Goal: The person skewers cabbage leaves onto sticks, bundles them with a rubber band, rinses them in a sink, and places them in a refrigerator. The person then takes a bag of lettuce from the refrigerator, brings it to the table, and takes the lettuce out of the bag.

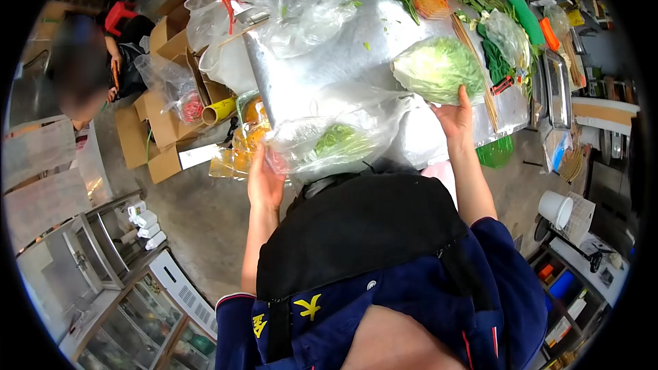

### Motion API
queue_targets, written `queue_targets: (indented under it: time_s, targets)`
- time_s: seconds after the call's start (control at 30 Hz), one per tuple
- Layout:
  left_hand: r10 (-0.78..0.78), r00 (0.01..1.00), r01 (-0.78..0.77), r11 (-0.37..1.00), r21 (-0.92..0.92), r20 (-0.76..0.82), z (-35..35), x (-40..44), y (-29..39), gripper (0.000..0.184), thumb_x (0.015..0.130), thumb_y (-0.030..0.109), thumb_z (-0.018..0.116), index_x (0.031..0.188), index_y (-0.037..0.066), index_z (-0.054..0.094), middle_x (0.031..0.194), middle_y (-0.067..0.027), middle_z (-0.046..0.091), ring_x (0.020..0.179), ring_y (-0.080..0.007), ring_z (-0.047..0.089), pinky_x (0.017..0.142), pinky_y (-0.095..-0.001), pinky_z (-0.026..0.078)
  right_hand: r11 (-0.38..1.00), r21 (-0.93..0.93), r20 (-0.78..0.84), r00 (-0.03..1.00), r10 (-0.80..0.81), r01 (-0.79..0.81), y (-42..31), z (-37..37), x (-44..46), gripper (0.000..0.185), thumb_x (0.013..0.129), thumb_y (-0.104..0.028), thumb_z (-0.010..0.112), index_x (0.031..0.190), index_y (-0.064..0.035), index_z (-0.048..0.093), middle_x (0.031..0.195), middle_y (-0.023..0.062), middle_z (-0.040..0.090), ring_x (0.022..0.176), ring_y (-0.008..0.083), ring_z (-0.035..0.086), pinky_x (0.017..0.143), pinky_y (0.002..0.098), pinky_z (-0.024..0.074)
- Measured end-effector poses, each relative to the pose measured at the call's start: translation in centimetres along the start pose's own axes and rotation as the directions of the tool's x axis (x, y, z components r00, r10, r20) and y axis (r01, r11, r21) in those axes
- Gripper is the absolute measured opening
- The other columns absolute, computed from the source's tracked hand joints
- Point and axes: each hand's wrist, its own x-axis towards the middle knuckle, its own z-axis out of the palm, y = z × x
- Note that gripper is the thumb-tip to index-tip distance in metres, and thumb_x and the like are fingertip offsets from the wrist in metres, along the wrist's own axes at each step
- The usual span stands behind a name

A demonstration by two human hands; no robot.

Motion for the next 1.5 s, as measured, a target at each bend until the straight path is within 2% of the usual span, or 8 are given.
queue_targets:
  time_s: [0.37, 0.47, 0.63, 0.77, 1.1, 1.23, 1.37, 1.5]
  targets:
    - [0.047, 0.969, -0.160, 0.869, 0.469, 0.243, -3.0, -2.9, -1.1, 0.039, 0.076, 0.012, 0.065, 0.111, 0.005, 0.049, 0.098, -0.0039, 0.057, 0.092, -0.0138, 0.052, 0.084, -0.0267, 0.038, 0.762, -0.266, -0.445, 0.776, 0.446, -0.591, 5.5, -4.5, -6.8, 0.080, 0.080, -0.044, 0.062, 0.134, 0.0001, 0.023, 0.138, 0.0162, 0.029, 0.122, 0.0251, 0.035, 0.094, 0.0460, 0.0381]
    - [0.065, 0.997, -0.072, 0.881, 0.468, 0.031, -3.2, -2.8, -1.3, 0.032, 0.079, 0.015, 0.064, 0.107, 0.004, 0.054, 0.091, -0.0017, 0.058, 0.079, -0.0106, 0.052, 0.074, -0.0245, 0.040, 0.778, -0.326, -0.076, 0.835, 0.545, -0.537, 6.4, -2.4, -5.4, 0.074, 0.080, -0.038, 0.062, 0.131, 0.0030, 0.029, 0.136, 0.0171, 0.033, 0.123, 0.0237, 0.036, 0.098, 0.0400, 0.0343]
    - [0.470, 0.869, -0.452, 0.629, 0.633, 0.154, -1.9, -3.2, 0.9, 0.027, 0.090, 0.022, 0.052, 0.104, 0.000, 0.057, 0.090, -0.0023, 0.058, 0.076, -0.0095, 0.051, 0.072, -0.0237, 0.039, 0.397, -0.851, 0.409, 0.908, 0.094, 0.343, 9.7, 3.4, -2.5, 0.054, 0.075, -0.016, 0.059, 0.125, -0.0048, 0.042, 0.133, 0.0155, 0.039, 0.126, 0.0266, 0.033, 0.100, 0.0347, 0.0313]
    - [0.716, 0.675, -0.685, 0.520, 0.510, 0.177, -0.4, -3.6, 2.1, 0.030, 0.094, 0.027, 0.042, 0.096, 0.001, 0.057, 0.105, -0.0089, 0.056, 0.091, -0.0181, 0.051, 0.087, -0.0322, 0.037, 0.124, -0.527, 0.820, 0.465, 0.335, 0.841, 7.8, 8.0, -4.1, 0.056, 0.067, -0.004, 0.055, 0.122, -0.0111, 0.046, 0.133, 0.0154, 0.039, 0.124, 0.0315, 0.035, 0.101, 0.0358, 0.0306]
    - [0.389, 0.912, -0.393, 0.919, 0.007, 0.129, 2.2, -4.5, 1.4, 0.040, 0.087, 0.052, 0.044, 0.083, 0.012, 0.045, 0.064, 0.0011, 0.034, 0.059, -0.0131, 0.034, 0.059, -0.0296, 0.033, -0.112, -0.385, 0.500, 0.309, 0.809, 0.916, 7.0, 8.3, -9.4, 0.030, 0.070, -0.006, 0.059, 0.100, -0.0067, 0.056, 0.111, 0.0110, 0.048, 0.104, 0.0248, 0.047, 0.096, 0.0383, 0.0304]
    - [0.293, 0.879, -0.319, 0.948, 0.007, 0.376, 2.3, -5.2, 2.4, 0.049, 0.088, 0.057, 0.036, 0.072, 0.011, 0.043, 0.059, 0.0021, 0.031, 0.053, -0.0115, 0.029, 0.051, -0.0261, 0.026, 0.691, -0.606, 0.721, 0.639, 0.269, 0.394, 7.0, 9.9, -8.3, 0.014, 0.082, -0.017, 0.047, 0.089, -0.0053, 0.053, 0.101, 0.0060, 0.054, 0.094, 0.0163, 0.049, 0.090, 0.0344, 0.0349]
    - [0.141, 0.796, -0.240, 0.966, 0.093, 0.588, 5.7, -6.1, 2.5, 0.058, 0.088, 0.060, 0.030, 0.060, 0.010, 0.034, 0.056, 0.0011, 0.027, 0.050, -0.0117, 0.025, 0.048, -0.0260, 0.023, 0.711, -0.701, 0.555, 0.665, 0.500, 0.051, 8.5, 11.5, -9.5, 0.018, 0.087, -0.021, 0.042, 0.096, -0.0064, 0.046, 0.078, 0.0031, 0.050, 0.074, 0.0122, 0.050, 0.071, 0.0290, 0.0433]
    - [0.271, 0.563, -0.732, 0.603, 0.318, 0.781, 9.3, -7.9, 2.1, 0.053, 0.093, 0.047, 0.031, 0.059, 0.006, 0.036, 0.058, -0.0013, 0.036, 0.053, -0.0121, 0.034, 0.049, -0.0254, 0.027, 0.704, -0.692, 0.600, 0.671, 0.436, 0.161, 9.9, 14.8, -12.1, 0.018, 0.092, -0.025, 0.043, 0.097, -0.0075, 0.044, 0.073, -0.0023, 0.043, 0.065, 0.0077, 0.043, 0.061, 0.0225, 0.0380]
